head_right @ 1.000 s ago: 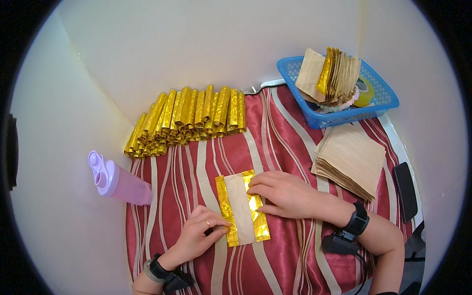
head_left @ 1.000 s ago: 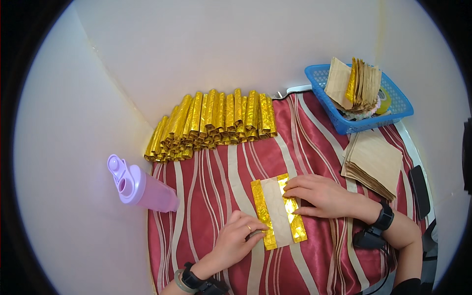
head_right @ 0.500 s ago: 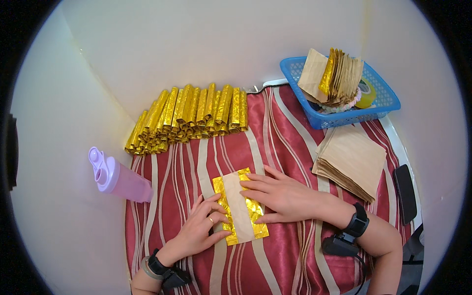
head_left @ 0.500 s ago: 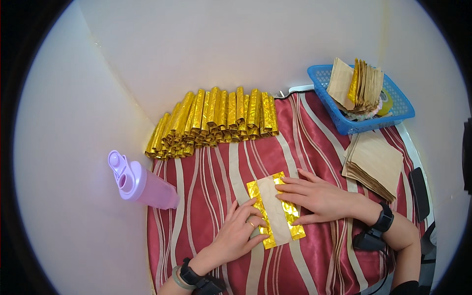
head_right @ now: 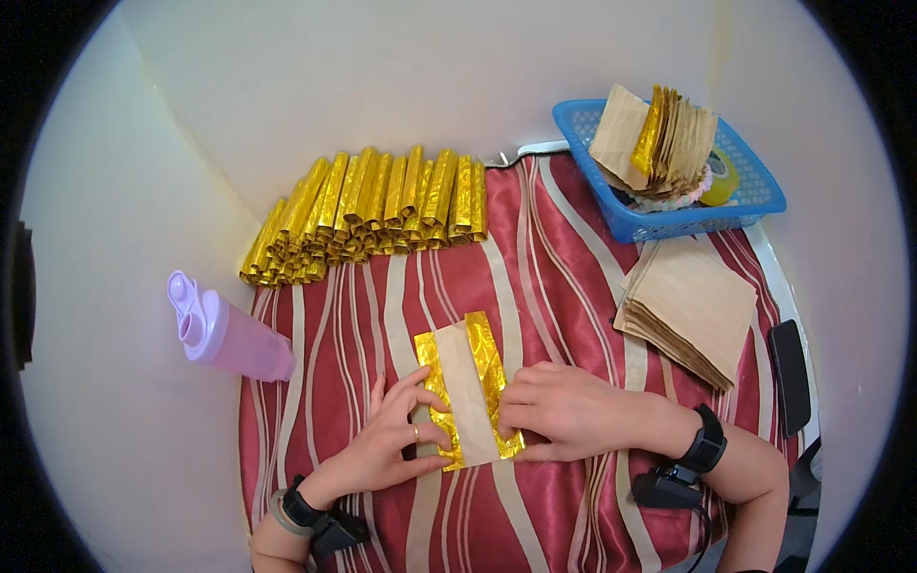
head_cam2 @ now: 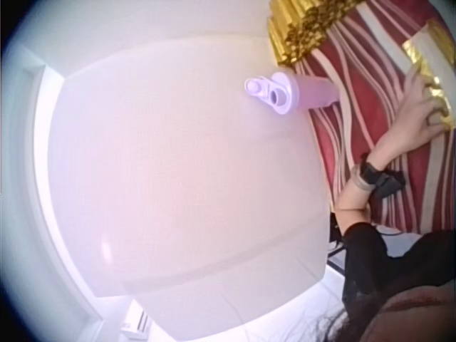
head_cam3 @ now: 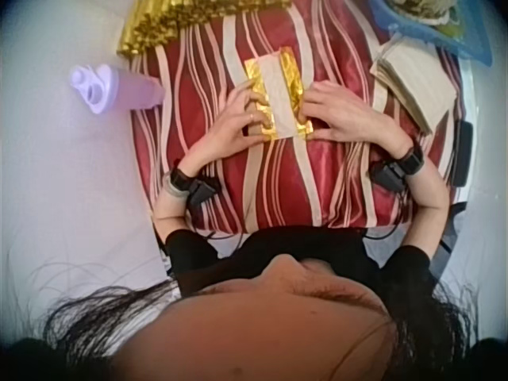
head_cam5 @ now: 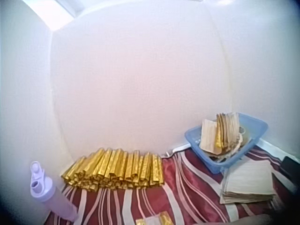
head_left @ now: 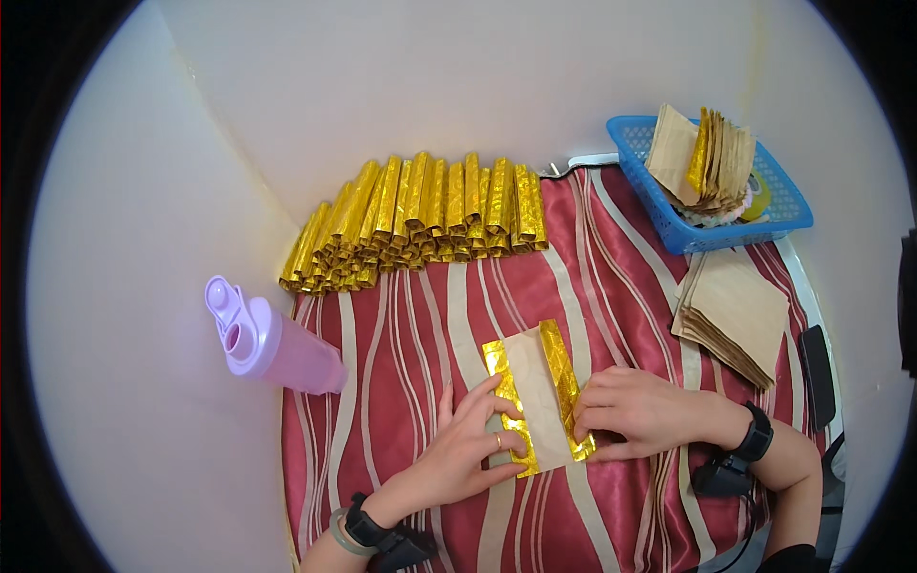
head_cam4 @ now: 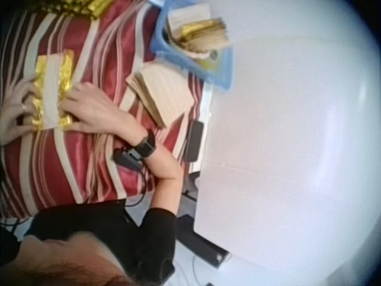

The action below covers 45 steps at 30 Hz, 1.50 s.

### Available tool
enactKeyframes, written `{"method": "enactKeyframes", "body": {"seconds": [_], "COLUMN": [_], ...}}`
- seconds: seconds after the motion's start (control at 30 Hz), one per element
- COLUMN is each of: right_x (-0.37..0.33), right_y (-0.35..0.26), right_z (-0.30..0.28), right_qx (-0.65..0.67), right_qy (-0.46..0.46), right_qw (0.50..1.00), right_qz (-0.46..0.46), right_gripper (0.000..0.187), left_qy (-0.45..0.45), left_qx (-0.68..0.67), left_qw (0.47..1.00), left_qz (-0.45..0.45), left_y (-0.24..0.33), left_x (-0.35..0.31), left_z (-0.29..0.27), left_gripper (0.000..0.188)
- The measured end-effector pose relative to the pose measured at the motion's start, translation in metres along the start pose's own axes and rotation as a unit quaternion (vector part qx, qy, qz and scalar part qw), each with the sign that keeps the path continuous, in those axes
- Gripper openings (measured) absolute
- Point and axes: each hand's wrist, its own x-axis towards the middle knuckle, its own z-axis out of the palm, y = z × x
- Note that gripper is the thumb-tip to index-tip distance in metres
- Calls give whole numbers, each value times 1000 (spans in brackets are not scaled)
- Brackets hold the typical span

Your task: Folding gold-colored paper sheets into thin strips.

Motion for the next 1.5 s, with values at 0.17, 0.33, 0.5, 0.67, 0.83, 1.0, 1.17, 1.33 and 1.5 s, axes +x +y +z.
{"method": "enactKeyframes", "body": {"seconds": [0.17,0.33,0.5,0.67,0.83,1.0,1.17,1.33,1.5], "right_x": [0,-2,-2,-1,-1,-1,0,-4,-5], "right_y": [-1,2,2,1,1,1,2,9,7], "right_z": [-1,2,4,2,5,3,1,-3,-7], "right_qx": [3,3,-2,4,7,9,-4,45,36], "right_qy": [-11,-11,18,23,36,20,-1,1,-16], "right_qw": [1000,1000,1000,1000,999,1000,1000,998,999], "right_qz": [7,-2,-18,-15,-6,-4,-24,-36,-34], "right_gripper": [26,27,16,11,12,14,15,18,22], "left_qy": [9,-12,-13,4,28,32,47,39,53], "left_qx": [-9,-1,-10,-7,-29,-36,-29,-25,119], "left_qw": [1000,1000,1000,1000,999,999,998,999,988], "left_qz": [-2,10,5,-2,-8,-12,-28,9,80], "left_y": [2,1,6,7,4,4,3,2,-1], "left_x": [0,0,1,0,-1,0,0,-1,-2], "left_z": [0,1,0,3,6,8,10,7,-1], "left_gripper": [19,21,22,19,13,13,17,19,24]}}
